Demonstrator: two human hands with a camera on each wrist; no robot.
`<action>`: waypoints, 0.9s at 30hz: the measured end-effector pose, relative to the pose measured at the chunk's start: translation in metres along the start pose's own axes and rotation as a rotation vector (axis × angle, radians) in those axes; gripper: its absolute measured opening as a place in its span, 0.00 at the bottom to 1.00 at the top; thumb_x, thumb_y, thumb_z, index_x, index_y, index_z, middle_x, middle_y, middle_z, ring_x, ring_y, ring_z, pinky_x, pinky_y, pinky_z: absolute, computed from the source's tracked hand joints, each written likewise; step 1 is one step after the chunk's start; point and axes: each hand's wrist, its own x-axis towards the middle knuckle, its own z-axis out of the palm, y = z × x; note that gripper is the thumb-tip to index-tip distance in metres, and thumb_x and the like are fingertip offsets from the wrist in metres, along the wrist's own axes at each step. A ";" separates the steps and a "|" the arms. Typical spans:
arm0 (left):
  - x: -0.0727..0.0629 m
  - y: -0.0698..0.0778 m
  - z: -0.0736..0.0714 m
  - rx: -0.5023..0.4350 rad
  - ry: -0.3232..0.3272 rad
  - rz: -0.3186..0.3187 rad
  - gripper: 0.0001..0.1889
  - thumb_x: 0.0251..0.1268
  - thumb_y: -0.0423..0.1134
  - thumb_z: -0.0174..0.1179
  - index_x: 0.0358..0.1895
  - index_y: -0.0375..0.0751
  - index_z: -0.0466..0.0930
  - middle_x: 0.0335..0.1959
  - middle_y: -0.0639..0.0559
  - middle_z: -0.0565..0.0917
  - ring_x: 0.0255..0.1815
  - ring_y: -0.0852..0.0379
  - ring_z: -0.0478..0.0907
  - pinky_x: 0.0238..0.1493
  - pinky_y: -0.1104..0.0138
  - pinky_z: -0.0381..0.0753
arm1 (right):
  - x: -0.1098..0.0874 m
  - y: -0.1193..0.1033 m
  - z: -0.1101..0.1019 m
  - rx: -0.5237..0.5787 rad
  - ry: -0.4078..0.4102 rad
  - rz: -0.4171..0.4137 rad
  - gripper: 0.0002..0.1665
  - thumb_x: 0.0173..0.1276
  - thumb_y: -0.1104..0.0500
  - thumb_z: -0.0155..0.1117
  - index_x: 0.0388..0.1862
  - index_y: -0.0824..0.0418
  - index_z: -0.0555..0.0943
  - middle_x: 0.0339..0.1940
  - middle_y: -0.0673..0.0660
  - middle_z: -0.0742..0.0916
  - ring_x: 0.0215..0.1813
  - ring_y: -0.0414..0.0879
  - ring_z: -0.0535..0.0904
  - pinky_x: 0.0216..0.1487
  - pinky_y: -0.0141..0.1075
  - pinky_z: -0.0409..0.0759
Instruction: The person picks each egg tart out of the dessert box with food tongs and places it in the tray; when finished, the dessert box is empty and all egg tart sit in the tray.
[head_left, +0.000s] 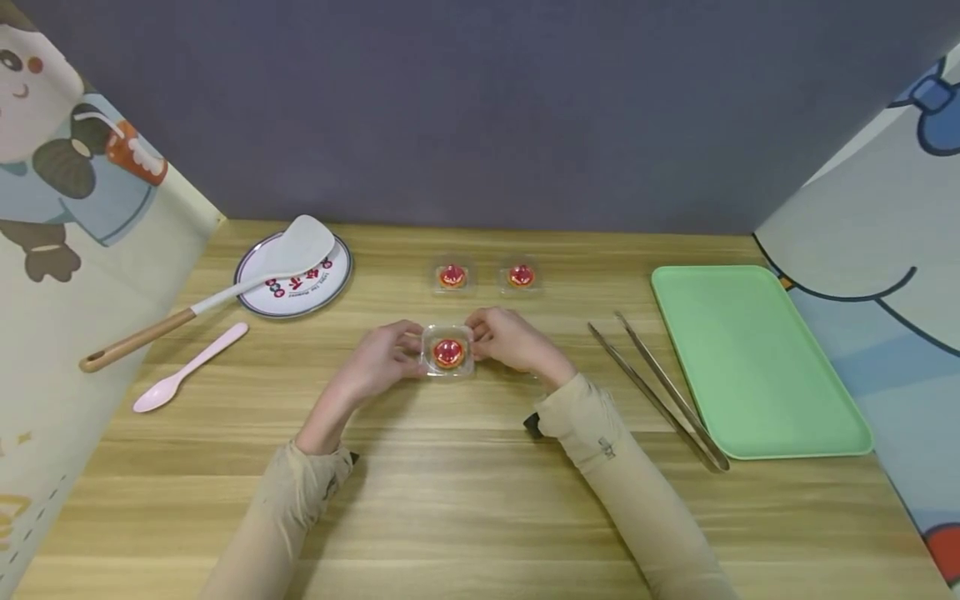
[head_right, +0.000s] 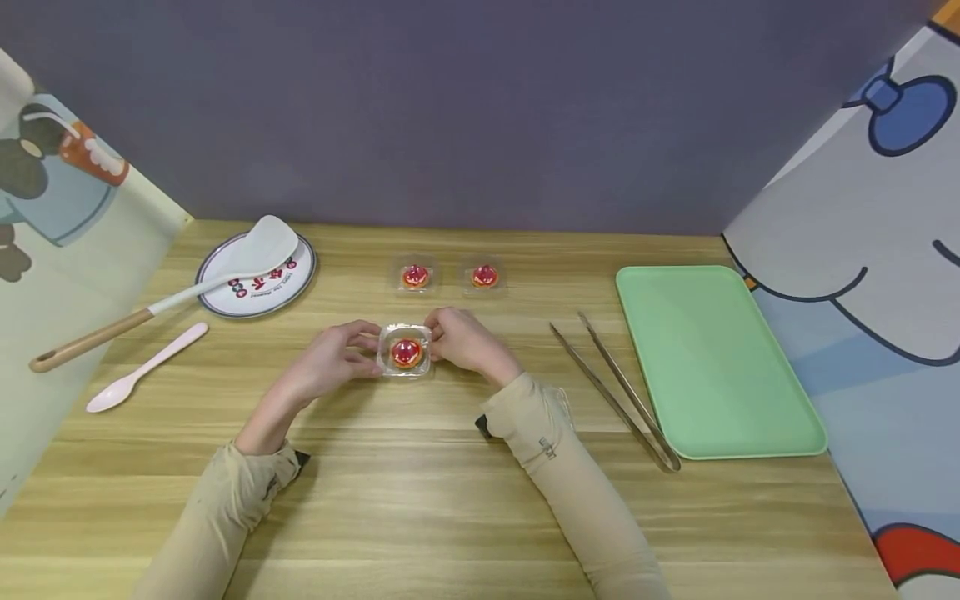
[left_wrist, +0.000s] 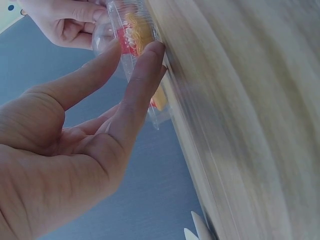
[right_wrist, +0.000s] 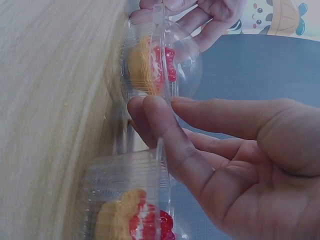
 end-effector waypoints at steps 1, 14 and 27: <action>0.000 0.000 0.000 0.000 0.000 0.000 0.32 0.64 0.23 0.72 0.70 0.21 0.71 0.60 0.27 0.84 0.55 0.33 0.87 0.63 0.46 0.86 | 0.000 0.000 0.000 -0.001 0.000 0.000 0.22 0.74 0.74 0.65 0.65 0.78 0.78 0.55 0.69 0.88 0.57 0.59 0.86 0.59 0.40 0.89; 0.000 0.001 -0.001 -0.016 -0.009 -0.004 0.33 0.63 0.22 0.71 0.71 0.21 0.70 0.60 0.26 0.84 0.53 0.35 0.88 0.62 0.48 0.88 | 0.000 0.000 -0.001 -0.012 -0.006 -0.020 0.22 0.73 0.74 0.65 0.64 0.80 0.77 0.53 0.70 0.88 0.56 0.59 0.87 0.58 0.39 0.89; 0.000 0.001 0.000 -0.036 -0.025 -0.002 0.34 0.62 0.21 0.71 0.71 0.20 0.69 0.59 0.26 0.84 0.53 0.34 0.88 0.59 0.50 0.90 | 0.000 0.000 -0.001 -0.013 -0.009 -0.015 0.23 0.74 0.74 0.66 0.66 0.79 0.76 0.54 0.70 0.88 0.56 0.59 0.87 0.59 0.41 0.89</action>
